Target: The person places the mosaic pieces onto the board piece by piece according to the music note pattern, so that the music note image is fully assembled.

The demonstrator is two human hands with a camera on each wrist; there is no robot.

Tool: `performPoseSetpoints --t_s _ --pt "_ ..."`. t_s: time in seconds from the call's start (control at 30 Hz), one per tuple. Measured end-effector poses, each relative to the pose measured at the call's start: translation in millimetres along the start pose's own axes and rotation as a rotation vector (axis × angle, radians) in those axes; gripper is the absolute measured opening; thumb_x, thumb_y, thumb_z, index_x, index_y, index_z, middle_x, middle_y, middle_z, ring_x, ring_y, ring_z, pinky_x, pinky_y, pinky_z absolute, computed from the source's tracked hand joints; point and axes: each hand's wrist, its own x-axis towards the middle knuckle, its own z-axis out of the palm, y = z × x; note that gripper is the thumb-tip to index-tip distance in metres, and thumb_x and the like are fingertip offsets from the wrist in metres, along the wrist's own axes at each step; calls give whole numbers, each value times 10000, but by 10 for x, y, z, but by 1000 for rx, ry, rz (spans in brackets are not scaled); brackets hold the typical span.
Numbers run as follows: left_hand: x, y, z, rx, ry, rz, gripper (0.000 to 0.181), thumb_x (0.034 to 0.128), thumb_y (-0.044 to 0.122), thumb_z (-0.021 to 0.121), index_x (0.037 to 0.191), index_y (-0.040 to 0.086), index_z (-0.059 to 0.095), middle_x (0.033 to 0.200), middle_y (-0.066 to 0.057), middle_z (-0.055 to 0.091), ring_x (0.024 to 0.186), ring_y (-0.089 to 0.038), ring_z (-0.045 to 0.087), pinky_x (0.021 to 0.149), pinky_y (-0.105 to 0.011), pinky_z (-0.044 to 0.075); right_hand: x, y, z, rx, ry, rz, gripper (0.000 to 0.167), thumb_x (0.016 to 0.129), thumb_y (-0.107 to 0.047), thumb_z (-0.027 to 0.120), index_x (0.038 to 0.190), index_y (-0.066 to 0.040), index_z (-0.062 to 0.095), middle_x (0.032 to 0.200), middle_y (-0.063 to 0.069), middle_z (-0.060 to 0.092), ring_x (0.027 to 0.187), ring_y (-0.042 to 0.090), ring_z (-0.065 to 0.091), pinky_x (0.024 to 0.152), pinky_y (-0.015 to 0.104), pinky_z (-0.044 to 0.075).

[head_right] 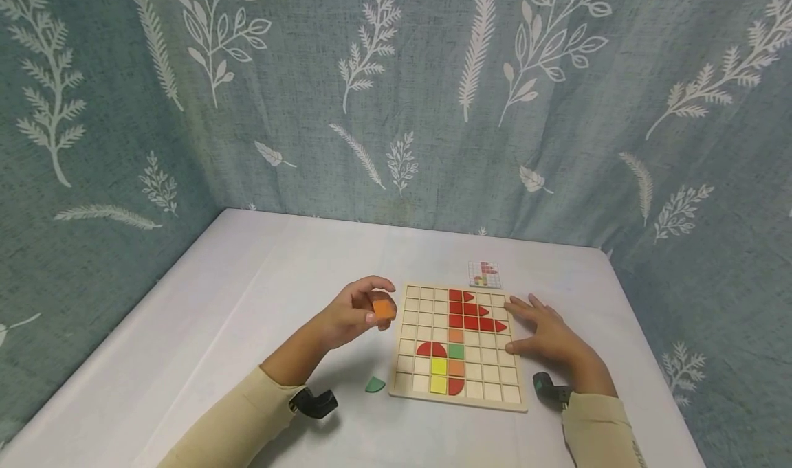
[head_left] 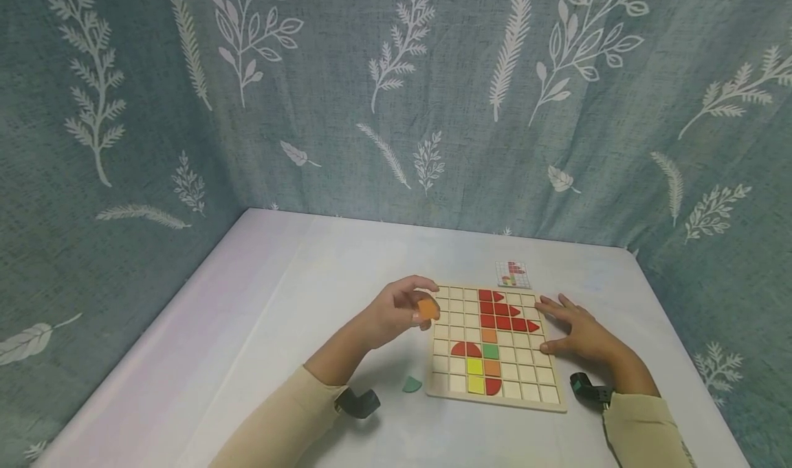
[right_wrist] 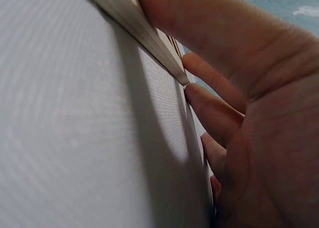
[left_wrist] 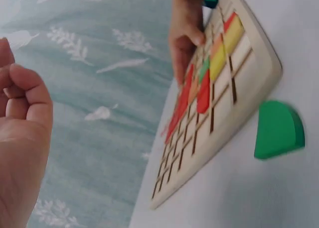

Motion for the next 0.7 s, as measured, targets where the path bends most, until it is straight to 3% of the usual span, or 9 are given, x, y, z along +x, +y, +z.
performPoseSetpoints --t_s 0.1,0.2,0.3,0.5,0.7 --pt "5 1 -18 -129 8 34 210 893 173 672 1093 231 698 957 45 669 785 -125 548 753 -273 469 -7 4 -2 3 3 -7 1035 608 -571 831 1459 -127 443 1572 172 218 1388 549 24 978 771 61" --pt "11 -6 -34 -195 43 37 102 916 181 671 994 203 733 893 58 670 730 -113 509 730 -269 446 -12 4 0 5 4 -5 1039 607 -574 830 1460 -127 441 1572 174 215 1382 560 26 973 775 66" --pt "12 -18 -49 -213 80 25 79 930 189 664 957 188 739 850 59 666 681 -113 469 704 -263 432 -11 2 2 6 2 -1 1044 606 -578 830 1463 -130 437 1573 175 210 1381 561 22 974 774 63" --pt "14 -18 -55 -198 68 25 79 933 218 664 967 182 726 875 46 668 668 -129 432 689 -259 423 -2 12 6 -4 3 7 1050 605 -593 824 1466 -136 433 1575 182 198 1369 582 29 966 780 77" --pt "16 -10 -49 -216 66 9 164 939 153 652 1095 182 691 943 6 704 656 -106 465 673 -253 419 -2 16 8 -8 3 4 1041 606 -589 825 1462 -138 441 1574 174 211 1374 575 33 967 779 77"
